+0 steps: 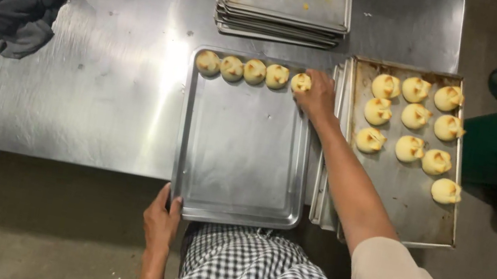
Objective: Organizing and transferring baked bread from one tray to another in a bakery production area.
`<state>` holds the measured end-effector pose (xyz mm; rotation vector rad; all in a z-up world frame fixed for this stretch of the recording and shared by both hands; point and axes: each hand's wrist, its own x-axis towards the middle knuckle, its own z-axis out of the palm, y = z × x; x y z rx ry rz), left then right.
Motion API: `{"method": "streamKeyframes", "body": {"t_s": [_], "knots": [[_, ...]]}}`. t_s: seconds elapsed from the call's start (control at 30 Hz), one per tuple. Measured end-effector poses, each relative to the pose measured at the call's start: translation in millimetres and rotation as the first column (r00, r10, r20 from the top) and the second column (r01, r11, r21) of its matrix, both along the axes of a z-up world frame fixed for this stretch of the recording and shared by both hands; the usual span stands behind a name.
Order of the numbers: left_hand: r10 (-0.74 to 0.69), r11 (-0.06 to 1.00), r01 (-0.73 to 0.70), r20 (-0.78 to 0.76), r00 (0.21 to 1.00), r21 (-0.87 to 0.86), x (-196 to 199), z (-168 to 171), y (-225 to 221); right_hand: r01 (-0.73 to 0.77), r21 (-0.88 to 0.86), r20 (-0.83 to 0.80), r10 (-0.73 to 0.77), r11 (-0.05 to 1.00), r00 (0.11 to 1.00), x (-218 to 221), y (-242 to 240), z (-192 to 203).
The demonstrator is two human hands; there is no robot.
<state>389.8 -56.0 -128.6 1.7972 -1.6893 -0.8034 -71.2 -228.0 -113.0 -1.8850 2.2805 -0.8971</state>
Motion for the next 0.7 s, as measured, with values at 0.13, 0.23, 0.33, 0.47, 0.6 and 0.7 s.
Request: {"method": "streamKeyframes", "body": {"t_s": [0.13,0.23,0.33,0.47,0.6,0.7], "knots": [[0.042,0.957,-0.001,-0.134,0.99,0.289,-2.7,33.6,-8.3,-0.027,0.057,-0.031,0.029,0.998,0.999,0.3,-20.0,-9.5],[0.05,0.922,0.026,-0.185,0.981,0.387,0.2,31.5,-6.2,-0.063,0.032,-0.012,0.064,0.997,0.998,6.7,-11.7,-7.9],[-0.073,0.944,0.099,-0.095,0.993,0.313,8.7,24.4,-9.0,-0.027,-0.085,0.011,0.028,0.996,1.0,23.5,17.2,15.2],[-0.222,0.975,0.216,0.267,0.938,0.051,2.9,47.4,-28.7,0.061,-0.151,0.207,-0.028,0.987,0.978,46.9,88.5,69.9],[-0.262,0.945,0.3,0.244,0.934,-0.131,-52.9,83.5,-55.0,0.093,-0.208,0.069,-0.08,0.974,0.994,46.6,190.0,119.0],[-0.427,0.874,0.436,0.089,0.9,-0.213,-133.7,103.8,-63.2,0.183,-0.293,0.042,-0.178,0.939,0.983,10.5,252.5,115.4]]}}
